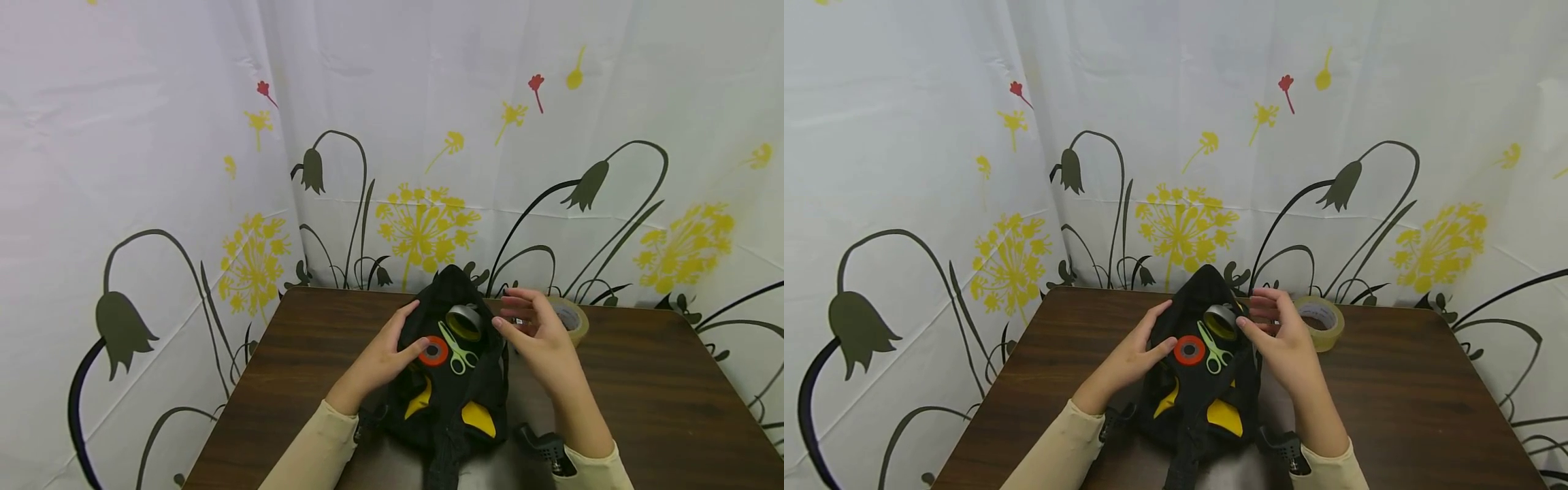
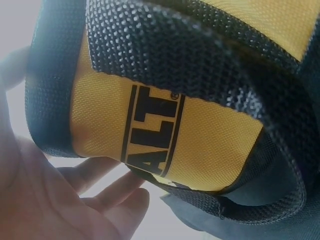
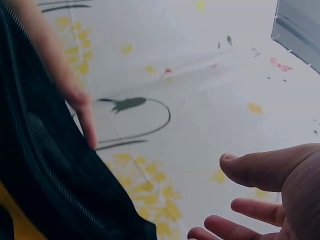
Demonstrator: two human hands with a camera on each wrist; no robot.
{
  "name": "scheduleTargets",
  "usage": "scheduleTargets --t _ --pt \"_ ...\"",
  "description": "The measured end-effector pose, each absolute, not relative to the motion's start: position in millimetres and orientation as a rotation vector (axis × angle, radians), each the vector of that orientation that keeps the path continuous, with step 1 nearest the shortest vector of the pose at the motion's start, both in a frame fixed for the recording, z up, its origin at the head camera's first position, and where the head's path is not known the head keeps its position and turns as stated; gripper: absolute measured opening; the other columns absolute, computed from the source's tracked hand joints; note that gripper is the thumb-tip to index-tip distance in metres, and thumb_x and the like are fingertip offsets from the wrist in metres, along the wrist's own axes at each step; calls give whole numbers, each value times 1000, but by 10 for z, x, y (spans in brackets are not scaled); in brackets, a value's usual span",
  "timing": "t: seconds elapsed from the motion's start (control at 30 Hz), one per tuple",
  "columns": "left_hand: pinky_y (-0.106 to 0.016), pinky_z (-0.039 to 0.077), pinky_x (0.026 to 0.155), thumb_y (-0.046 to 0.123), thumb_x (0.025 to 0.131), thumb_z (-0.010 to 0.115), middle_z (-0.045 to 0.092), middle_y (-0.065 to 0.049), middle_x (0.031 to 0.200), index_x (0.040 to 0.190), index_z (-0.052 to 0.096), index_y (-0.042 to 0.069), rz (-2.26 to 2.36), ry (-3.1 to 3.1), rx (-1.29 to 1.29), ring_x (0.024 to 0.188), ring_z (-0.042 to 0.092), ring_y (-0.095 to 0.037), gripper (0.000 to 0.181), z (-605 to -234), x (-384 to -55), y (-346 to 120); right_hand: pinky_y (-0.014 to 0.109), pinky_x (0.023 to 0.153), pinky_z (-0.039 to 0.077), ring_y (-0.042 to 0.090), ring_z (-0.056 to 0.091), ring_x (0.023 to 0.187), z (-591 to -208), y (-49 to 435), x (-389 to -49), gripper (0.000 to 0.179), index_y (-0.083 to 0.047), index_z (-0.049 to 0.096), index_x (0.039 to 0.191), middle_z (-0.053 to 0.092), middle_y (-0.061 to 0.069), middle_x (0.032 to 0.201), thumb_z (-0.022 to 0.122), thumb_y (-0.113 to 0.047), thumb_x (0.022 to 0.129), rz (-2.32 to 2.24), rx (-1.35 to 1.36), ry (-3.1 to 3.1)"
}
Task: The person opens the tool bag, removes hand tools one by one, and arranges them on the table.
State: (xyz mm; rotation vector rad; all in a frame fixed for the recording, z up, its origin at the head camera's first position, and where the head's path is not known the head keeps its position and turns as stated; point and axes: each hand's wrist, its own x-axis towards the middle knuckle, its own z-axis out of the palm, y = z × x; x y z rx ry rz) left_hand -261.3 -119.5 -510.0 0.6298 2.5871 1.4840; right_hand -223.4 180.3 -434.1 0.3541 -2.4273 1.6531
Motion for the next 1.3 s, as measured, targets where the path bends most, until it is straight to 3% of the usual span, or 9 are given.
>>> scheduleTargets --t 0.2,0.47,0.77,0.87,1.03,1.2,1.3 --pt "-62 27 120 55 99 58 19 9 168 162 18 35 1485 2589 640 155 25 -24 78 -5107 -2606 -1200 19 94 52 27 60 123 -4254 1645 -2329 53 -20 49 143 60 4 134 71 -35 96 1694 423 -2428" --pt "-61 30 120 48 100 60 22 11 166 162 18 35 1526 2561 652 154 29 -23 75 -5112 -2619 -1194 49 100 53 24 62 119 -3996 1388 -2654 38 -26 59 131 59 0 131 72 -34 96 1343 746 -2670" --pt "-55 37 117 51 100 59 27 11 163 161 19 38 1567 2511 667 148 38 -18 75 -5130 -2629 -1219 41 99 53 16 62 114 -3944 1131 -3049 24 -22 66 118 63 -3 121 72 -20 95 679 1241 -3070" --pt "-54 38 117 54 99 59 27 12 163 162 19 37 1574 2501 668 147 39 -17 76 -5141 -2631 -1227 41 100 52 17 62 114 -4008 1059 -3155 23 -19 69 117 64 -2 121 72 -19 95 551 1218 -3179" --pt "-56 35 119 56 99 58 22 12 166 162 17 37 1543 2528 673 151 33 -20 78 -5139 -2632 -1237 41 95 54 19 63 108 -4151 923 -3262 37 -16 66 127 62 6 124 75 -22 92 326 1094 -3227" --pt "-58 32 120 58 99 57 19 12 167 162 16 36 1517 2546 685 153 29 -21 78 -5132 -2632 -1244 50 101 52 35 60 123 -4272 794 -3255 63 -2 47 148 51 24 143 71 -26 94 306 784 -3296" --pt "-59 29 121 59 98 56 18 14 167 162 17 36 1499 2564 686 155 26 -20 79 -5127 -2632 -1244 52 99 51 41 58 125 -4366 750 -3246 64 5 41 150 50 30 144 65 -21 97 316 612 -3328"
